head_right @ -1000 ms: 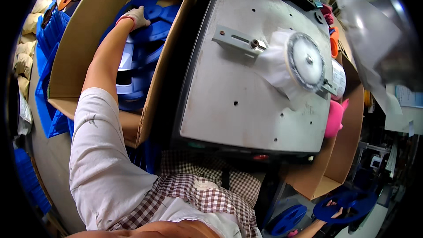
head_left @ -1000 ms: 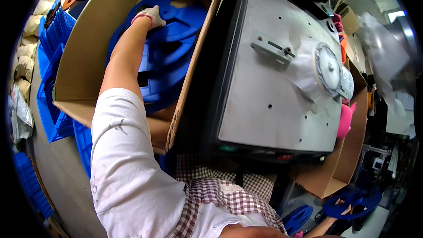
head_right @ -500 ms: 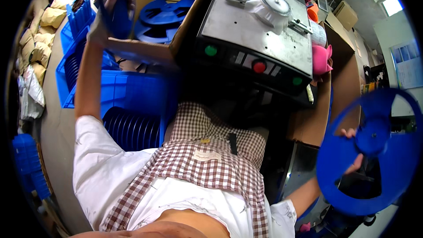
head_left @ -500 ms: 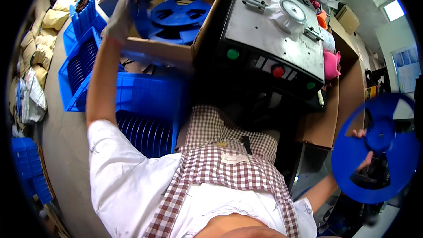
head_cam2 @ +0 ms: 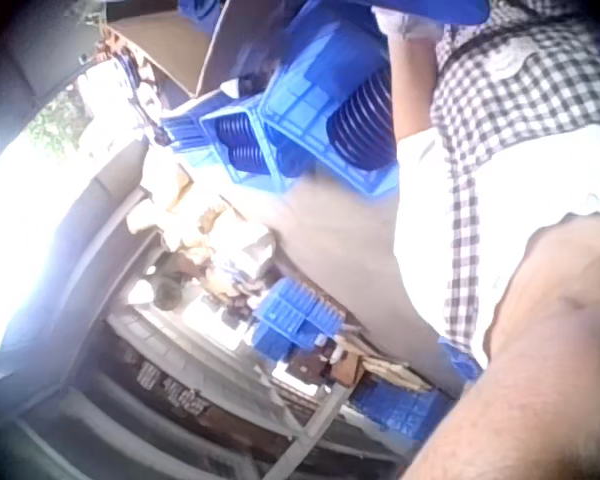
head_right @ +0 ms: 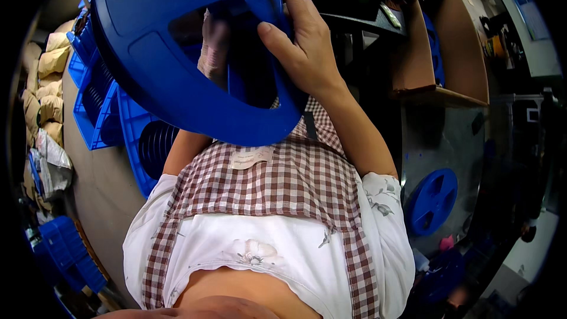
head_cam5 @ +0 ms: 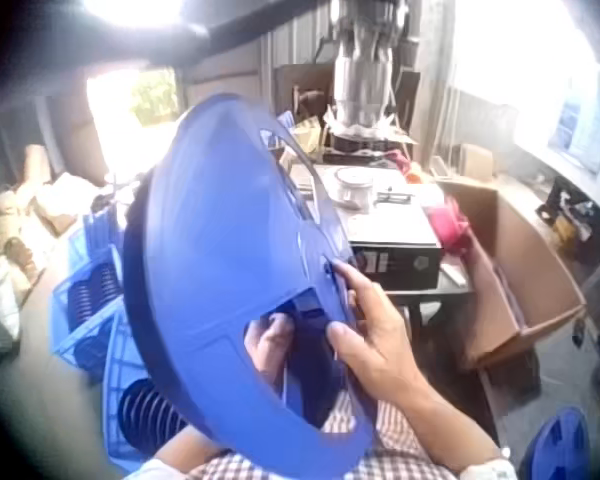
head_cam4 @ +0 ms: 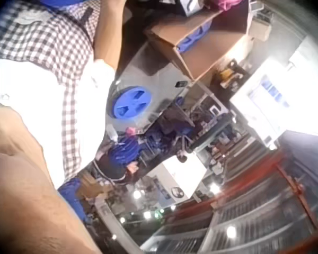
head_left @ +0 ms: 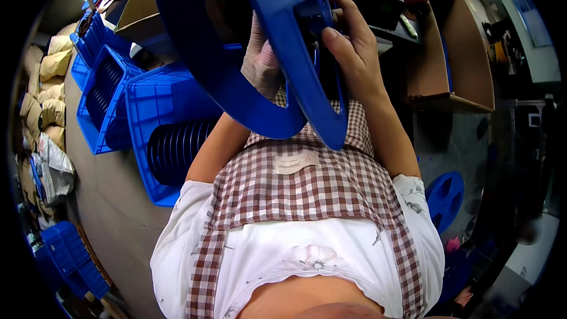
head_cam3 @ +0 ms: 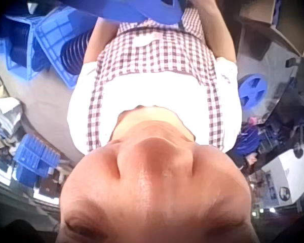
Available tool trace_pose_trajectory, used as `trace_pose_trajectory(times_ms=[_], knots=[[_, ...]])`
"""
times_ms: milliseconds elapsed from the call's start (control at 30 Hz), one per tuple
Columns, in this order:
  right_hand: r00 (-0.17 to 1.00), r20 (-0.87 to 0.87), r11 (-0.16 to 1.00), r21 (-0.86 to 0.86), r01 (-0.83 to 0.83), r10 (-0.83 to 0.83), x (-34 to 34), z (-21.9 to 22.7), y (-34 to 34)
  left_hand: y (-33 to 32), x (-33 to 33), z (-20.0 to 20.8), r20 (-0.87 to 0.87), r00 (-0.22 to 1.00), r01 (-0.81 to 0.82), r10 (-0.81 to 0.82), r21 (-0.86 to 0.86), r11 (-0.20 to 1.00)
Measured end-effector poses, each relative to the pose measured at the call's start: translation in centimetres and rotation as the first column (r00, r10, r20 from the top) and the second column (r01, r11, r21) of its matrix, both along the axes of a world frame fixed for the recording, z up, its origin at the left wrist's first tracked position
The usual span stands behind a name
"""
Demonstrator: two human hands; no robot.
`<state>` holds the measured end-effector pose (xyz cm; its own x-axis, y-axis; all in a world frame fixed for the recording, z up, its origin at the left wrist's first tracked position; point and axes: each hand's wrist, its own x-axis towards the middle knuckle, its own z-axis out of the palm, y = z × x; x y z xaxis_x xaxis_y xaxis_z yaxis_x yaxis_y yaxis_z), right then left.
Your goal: The person repeatedly picks up blue plastic reels from a blue crate, places them into a cardboard box, and then removes them to wipe with a pink cloth. The person also uses a small tool to scrape or clean the reels. The task involves repetitive handling and cleaning of the plastic reels.
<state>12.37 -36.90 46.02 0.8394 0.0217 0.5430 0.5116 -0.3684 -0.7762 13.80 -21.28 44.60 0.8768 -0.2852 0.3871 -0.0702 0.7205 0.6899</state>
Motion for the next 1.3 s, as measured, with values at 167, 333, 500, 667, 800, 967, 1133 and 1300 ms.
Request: trace_pose_trajectory(times_ms=[167, 333, 500, 667, 800, 967, 1133, 1300], knots=[[0.999, -0.023, 0.999, 0.013, 0.04, -0.04, -0.9, -0.9, -1.8, -1.9, 0.3, -2.3, 0.069, 0.99, -0.135, 0.125, 0.162, 0.978], [0.994, -0.107, 0.971, 0.237, -0.002, 0.028, -1.5, -0.7, -1.9, -2.7, 0.8, -2.7, 0.063, 0.983, -0.184, 0.174, 0.24, 0.953], [0.994, -0.113, 0.983, 0.183, 0.018, 0.002, -0.8, -2.2, -3.2, -3.1, 0.9, -2.3, 0.255, 0.962, -0.196, 0.095, 0.409, 0.891], [0.995, -0.096, 0.964, 0.262, 0.041, -0.016, -0.3, -2.2, -2.7, -3.6, 1.6, -2.4, 0.446, 0.895, -0.306, 0.021, 0.58, 0.754], [0.993, -0.111, 0.971, 0.229, 0.064, -0.04, 0.0, -2.8, -2.8, -3.9, 1.4, -2.1, 0.394, 0.916, -0.269, 0.073, 0.469, 0.841], [0.987, -0.117, 0.984, 0.126, 0.127, -0.112, 0.4, -2.8, -3.3, -4.6, 0.7, -1.2, 0.3, 0.945, -0.197, 0.131, 0.204, 0.959], [0.963, -0.22, 0.943, -0.325, 0.076, -0.154, -0.1, 1.1, -5.0, -2.8, 0.5, -0.8, -0.052, 0.997, 0.073, -0.057, 0.384, 0.92], [0.921, -0.339, 0.858, -0.513, -0.011, -0.191, 1.4, 4.3, -8.2, -3.2, 3.4, 0.7, -0.316, 0.945, 0.26, -0.088, 0.557, 0.789]])
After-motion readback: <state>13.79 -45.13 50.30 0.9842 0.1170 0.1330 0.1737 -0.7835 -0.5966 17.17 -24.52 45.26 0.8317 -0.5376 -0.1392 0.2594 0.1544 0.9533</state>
